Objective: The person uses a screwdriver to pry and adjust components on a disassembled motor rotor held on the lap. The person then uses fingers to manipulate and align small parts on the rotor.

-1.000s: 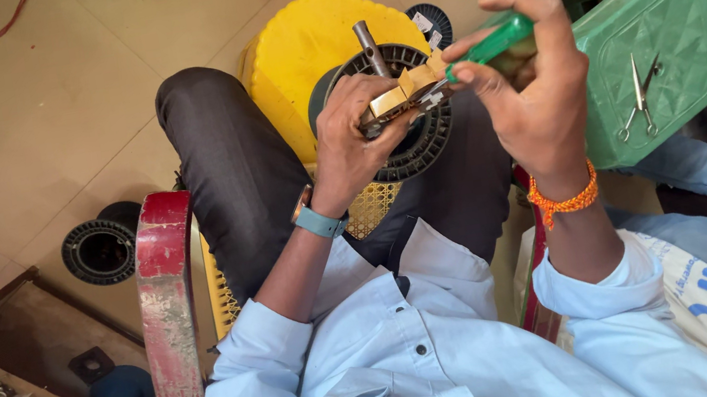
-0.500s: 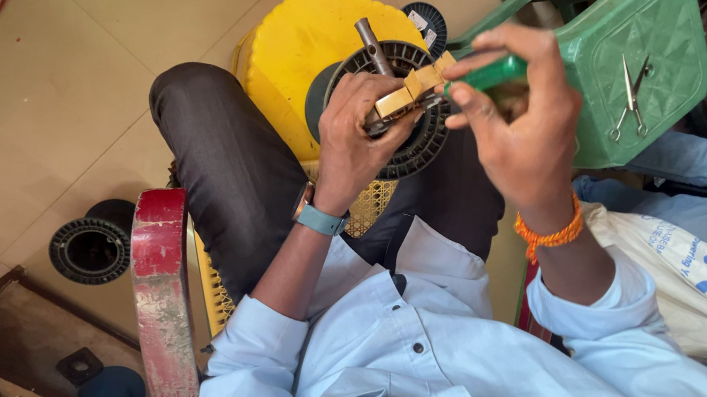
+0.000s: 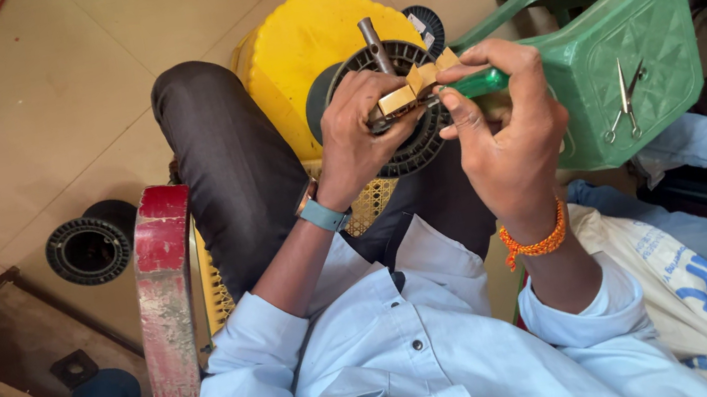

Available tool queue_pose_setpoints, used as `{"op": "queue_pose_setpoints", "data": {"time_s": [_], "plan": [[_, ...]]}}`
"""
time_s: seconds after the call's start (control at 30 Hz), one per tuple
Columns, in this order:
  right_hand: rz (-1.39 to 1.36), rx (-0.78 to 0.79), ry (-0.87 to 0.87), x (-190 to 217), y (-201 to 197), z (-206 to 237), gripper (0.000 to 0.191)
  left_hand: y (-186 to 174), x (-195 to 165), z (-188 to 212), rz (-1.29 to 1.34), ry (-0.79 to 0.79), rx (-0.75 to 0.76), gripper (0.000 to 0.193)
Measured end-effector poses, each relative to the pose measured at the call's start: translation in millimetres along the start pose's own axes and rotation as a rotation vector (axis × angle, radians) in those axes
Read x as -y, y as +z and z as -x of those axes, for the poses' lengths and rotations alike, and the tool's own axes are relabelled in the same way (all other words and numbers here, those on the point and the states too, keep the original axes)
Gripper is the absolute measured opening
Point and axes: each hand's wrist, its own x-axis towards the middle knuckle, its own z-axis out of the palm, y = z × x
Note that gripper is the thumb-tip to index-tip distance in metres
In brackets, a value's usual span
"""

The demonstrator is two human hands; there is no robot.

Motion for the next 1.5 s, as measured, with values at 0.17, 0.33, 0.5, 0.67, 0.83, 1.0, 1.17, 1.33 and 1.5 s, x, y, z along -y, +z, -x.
{"op": "queue_pose_setpoints", "data": {"time_s": [0.17,0.33,0.5,0.67,0.83,1.0,1.17,1.33,1.5], "plan": [[0.020,-0.015,-0.008,8,-1,4,0.031,0,-6,0,0.013,0.002,-0.009,0.036],[0.002,0.002,0.086,13,-7,-4,0.031,-4,-8,4,-0.002,0.011,-0.008,0.036],[0.166,0.062,-0.068,18,-3,-11,0.031,-4,-4,4,-0.033,0.024,-0.013,0.037],[0.248,0.045,-0.124,31,6,-2,0.027,-6,-1,1,-0.013,0.002,-0.024,0.036],[0.224,0.122,-0.037,22,-1,1,0.020,-8,-1,1,0.009,0.003,-0.025,0.036],[-0.236,0.266,0.122,-24,-33,-23,0.030,-7,-6,3,0.020,0.007,-0.024,0.035],[-0.344,0.328,0.052,-61,-42,-18,0.041,-4,-9,-1,0.016,-0.021,-0.021,0.033],[-0.440,0.243,0.021,-83,-38,-6,0.044,-1,-9,-3,0.023,-0.041,-0.001,0.030],[-0.557,0.217,0.039,-97,-48,-12,0.038,3,-12,-3,0.032,-0.089,0.024,0.029]]}}
